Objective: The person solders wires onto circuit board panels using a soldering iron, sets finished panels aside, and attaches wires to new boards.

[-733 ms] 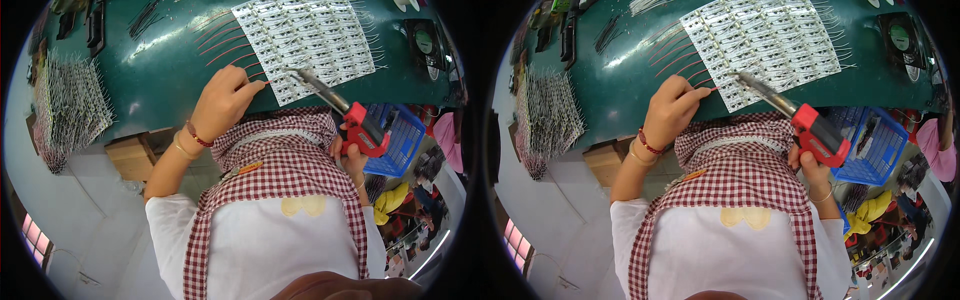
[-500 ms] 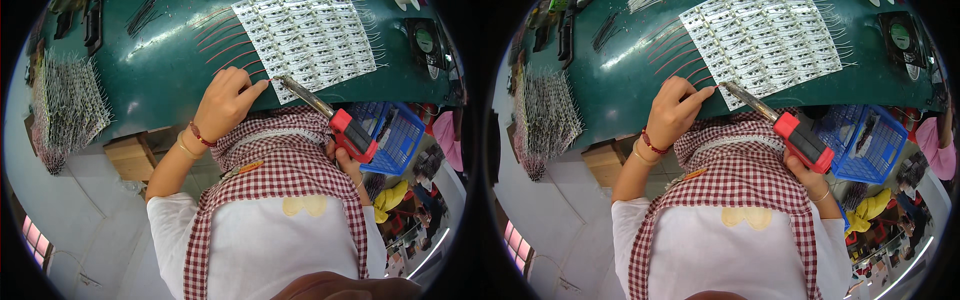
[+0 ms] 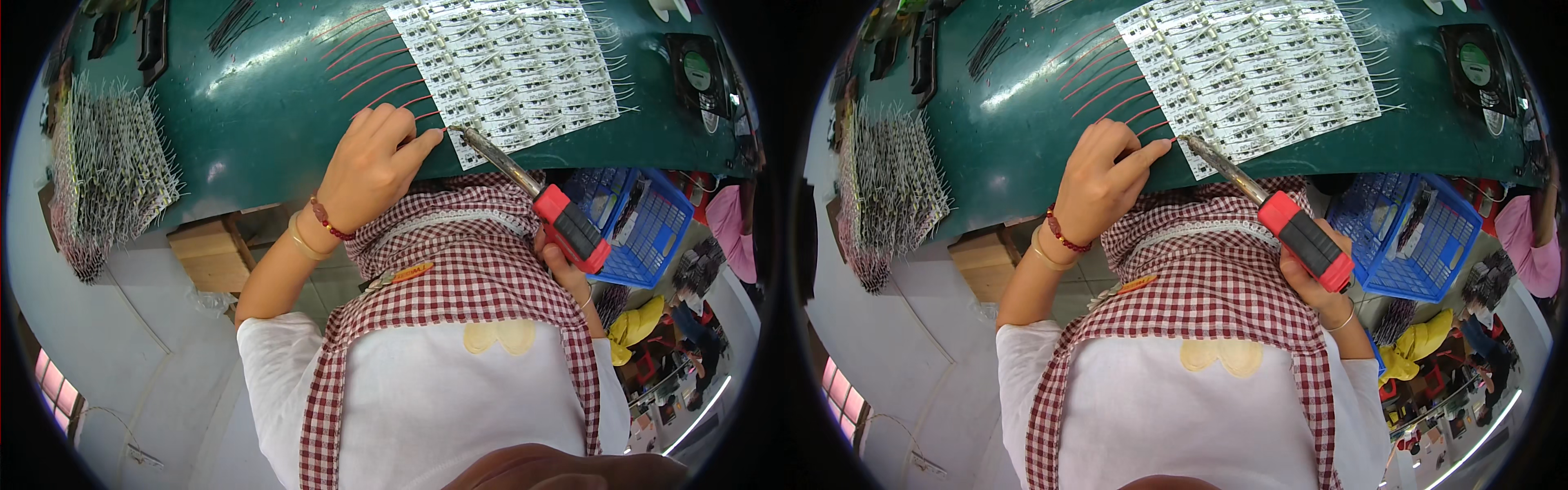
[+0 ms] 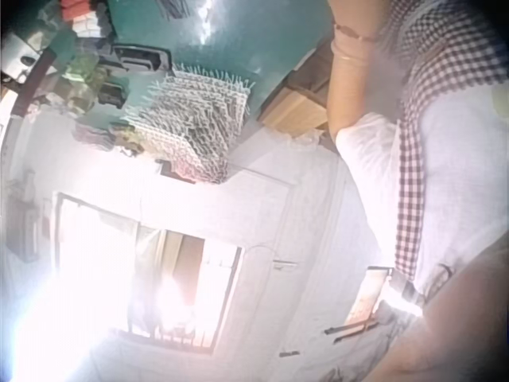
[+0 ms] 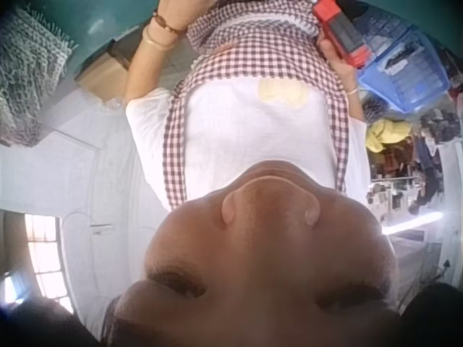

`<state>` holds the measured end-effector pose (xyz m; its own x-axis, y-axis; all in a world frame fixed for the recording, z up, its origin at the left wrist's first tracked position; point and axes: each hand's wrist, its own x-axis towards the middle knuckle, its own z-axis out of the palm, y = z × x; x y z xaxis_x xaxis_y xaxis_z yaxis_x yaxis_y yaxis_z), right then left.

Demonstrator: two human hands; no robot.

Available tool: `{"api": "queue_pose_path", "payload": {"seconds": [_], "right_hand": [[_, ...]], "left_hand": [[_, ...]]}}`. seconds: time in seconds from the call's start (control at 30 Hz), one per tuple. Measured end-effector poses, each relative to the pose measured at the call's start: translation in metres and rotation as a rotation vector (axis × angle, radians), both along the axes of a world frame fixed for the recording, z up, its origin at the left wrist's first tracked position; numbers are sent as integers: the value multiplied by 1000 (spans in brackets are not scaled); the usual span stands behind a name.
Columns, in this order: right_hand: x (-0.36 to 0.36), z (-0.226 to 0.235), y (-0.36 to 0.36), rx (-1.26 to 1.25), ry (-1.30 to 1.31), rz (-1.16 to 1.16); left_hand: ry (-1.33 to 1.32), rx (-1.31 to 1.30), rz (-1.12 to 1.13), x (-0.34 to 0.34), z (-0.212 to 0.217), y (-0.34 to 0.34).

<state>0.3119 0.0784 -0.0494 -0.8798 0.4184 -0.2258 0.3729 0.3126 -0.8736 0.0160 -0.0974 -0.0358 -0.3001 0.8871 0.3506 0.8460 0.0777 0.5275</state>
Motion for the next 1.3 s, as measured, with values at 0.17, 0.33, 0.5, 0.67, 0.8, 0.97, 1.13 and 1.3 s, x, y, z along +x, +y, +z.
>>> {"api": "queue_pose_path", "payload": {"seconds": [0.17, 0.33, 0.5, 0.67, 0.8, 0.97, 1.13, 1.3], "right_hand": [[3, 0, 0, 224, 41, 55], [-6, 8, 1, 162, 45, 62], [-35, 24, 2, 255, 191, 102], [-22, 16, 1, 247, 186, 94], [-16, 14, 0, 295, 68, 80], [-13, 10, 1, 211, 101, 80], [5, 2, 0, 211, 67, 2], [-1, 16, 2, -135, 59, -73]], "left_hand": [[14, -17, -9, -2, 1, 0], [30, -21, -16, -2, 2, 0], [43, -27, -22, -4, 1, 1], [51, -16, -32, -4, 4, 3], [73, -35, -32, -3, 6, 3], [97, -58, -28, -3, 7, 3], [247, -116, 20, 1, 10, 4], [296, -110, 68, 8, 15, 5]]}}
